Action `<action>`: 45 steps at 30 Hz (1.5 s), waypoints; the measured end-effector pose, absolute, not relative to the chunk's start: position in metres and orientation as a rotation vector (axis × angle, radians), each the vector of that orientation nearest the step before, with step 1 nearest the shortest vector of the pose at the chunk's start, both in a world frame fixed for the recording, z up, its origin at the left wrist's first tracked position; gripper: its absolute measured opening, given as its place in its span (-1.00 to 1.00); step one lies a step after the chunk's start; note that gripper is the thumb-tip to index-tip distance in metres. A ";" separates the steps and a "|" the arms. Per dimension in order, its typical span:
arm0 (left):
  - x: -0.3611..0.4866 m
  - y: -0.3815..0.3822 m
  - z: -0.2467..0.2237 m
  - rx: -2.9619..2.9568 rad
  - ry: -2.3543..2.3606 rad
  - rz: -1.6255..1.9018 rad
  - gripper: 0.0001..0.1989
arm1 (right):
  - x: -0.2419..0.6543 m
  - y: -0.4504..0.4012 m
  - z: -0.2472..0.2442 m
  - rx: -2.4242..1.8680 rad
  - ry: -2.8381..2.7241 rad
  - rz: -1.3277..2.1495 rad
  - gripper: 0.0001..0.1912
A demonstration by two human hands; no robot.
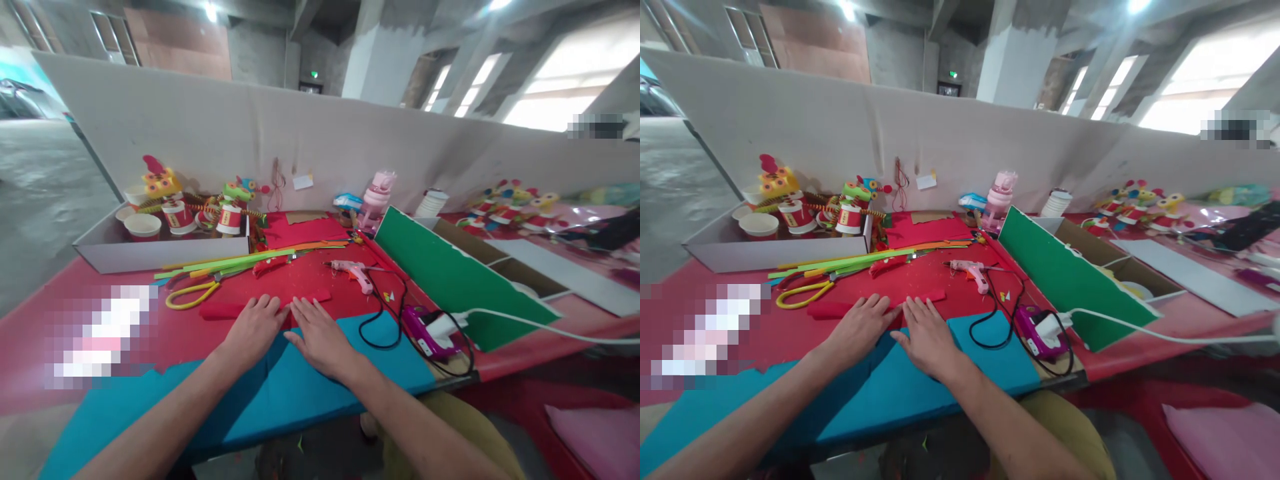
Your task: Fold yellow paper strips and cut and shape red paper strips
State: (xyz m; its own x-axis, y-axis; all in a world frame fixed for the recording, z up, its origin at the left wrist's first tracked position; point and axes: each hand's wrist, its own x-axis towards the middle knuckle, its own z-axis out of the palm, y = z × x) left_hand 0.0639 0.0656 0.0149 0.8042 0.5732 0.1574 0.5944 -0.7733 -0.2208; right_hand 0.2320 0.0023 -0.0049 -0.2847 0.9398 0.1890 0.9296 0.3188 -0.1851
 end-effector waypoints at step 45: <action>0.063 0.065 0.011 -2.721 -0.861 -0.116 -0.51 | 0.293 0.057 -0.003 -1.874 -1.716 0.341 -0.93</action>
